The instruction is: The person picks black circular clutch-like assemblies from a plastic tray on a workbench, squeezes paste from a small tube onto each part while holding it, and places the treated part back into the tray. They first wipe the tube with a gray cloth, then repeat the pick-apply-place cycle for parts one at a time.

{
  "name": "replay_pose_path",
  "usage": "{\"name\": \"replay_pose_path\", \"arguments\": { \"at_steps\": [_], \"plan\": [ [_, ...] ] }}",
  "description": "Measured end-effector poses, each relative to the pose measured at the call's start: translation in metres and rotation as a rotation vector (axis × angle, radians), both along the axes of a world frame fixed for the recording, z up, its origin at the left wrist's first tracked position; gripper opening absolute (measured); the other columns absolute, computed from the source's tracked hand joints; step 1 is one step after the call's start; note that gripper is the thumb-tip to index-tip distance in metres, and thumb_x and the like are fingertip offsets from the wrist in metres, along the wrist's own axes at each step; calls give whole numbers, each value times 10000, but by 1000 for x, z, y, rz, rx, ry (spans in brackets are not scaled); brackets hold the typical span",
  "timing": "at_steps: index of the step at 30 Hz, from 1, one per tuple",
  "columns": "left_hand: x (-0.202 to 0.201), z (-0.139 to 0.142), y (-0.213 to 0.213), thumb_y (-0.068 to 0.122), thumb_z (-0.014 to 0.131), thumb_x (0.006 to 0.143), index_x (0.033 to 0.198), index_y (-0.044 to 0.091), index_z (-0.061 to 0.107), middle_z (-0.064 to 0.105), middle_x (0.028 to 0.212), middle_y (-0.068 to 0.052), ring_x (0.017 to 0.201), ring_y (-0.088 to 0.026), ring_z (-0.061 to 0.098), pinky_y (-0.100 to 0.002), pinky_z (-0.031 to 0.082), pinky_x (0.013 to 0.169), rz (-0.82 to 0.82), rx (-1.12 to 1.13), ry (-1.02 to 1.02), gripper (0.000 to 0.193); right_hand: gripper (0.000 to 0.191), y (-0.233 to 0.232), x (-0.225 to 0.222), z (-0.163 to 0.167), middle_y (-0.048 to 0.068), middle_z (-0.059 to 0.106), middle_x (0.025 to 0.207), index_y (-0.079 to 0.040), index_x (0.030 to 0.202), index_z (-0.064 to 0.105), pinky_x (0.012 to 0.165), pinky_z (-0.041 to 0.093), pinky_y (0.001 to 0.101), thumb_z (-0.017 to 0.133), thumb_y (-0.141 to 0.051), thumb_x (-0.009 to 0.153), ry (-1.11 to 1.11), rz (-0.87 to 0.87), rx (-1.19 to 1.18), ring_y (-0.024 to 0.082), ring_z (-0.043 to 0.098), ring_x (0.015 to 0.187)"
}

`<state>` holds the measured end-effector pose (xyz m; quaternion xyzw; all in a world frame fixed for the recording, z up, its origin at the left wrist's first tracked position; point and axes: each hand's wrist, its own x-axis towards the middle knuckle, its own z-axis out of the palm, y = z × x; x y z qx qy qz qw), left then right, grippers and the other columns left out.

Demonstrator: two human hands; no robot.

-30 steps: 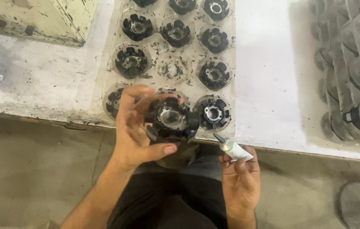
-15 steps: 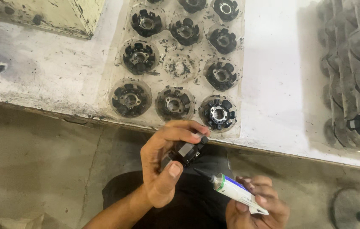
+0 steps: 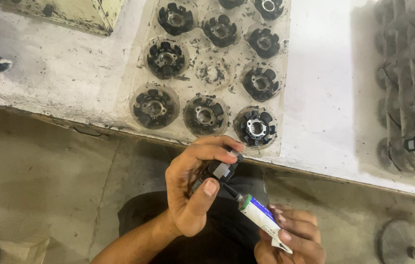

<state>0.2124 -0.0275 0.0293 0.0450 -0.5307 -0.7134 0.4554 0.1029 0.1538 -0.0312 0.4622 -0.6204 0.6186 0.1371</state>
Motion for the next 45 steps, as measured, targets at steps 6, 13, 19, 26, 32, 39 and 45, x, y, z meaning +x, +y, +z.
{"name": "replay_pose_path", "arguments": {
  "at_steps": [6,13,19,26,32,39,45],
  "plan": [
    [-1,-1,0,229,566,1064,1274,-69,598,629,1316,-269,1195,-231,592,-341,453,1086,-22,66,26,365,509,8,-7,10,51,610,972,-134,1078,501,851,667,372,716,143,709,33,28,120,232,707,933],
    [-2,-3,0,235,564,1088,1253,-72,585,625,1330,-263,1219,-240,589,-366,440,1128,-35,100,53,349,495,2,-2,9,46,601,984,-136,1090,500,850,679,388,720,133,739,4,44,71,224,697,942],
    [-2,-4,1,246,572,1101,1256,-74,584,618,1339,-260,1224,-243,590,-376,440,1137,-33,116,70,356,470,0,-3,8,55,596,966,-132,1080,500,833,672,402,720,116,747,12,63,40,226,692,924],
    [-1,-8,3,241,584,1107,1252,-77,584,615,1338,-266,1237,-256,586,-390,437,1151,-14,150,97,349,448,-3,-2,4,53,590,958,-131,1076,495,820,678,401,715,113,773,17,46,-4,216,687,907],
    [-5,-13,9,281,607,1094,1288,-33,565,583,1350,-258,1246,-324,586,-460,452,1150,-79,376,294,372,430,-2,0,5,64,593,984,-138,1108,490,820,682,400,743,55,818,-45,63,-27,223,684,928],
    [-15,-13,17,360,600,955,1362,53,505,558,1343,-228,1254,-428,594,-596,492,1090,-109,809,442,519,371,-14,4,4,69,600,1002,-135,1155,460,831,671,380,731,-71,910,-61,-58,-123,217,695,897],
    [-24,-16,19,364,550,906,1323,40,532,592,1288,-230,1189,-429,621,-590,528,1012,-108,1089,405,528,328,-33,-1,0,73,605,958,-122,1117,484,766,683,370,725,-82,899,-53,-72,-256,214,684,855]
  ]
}}
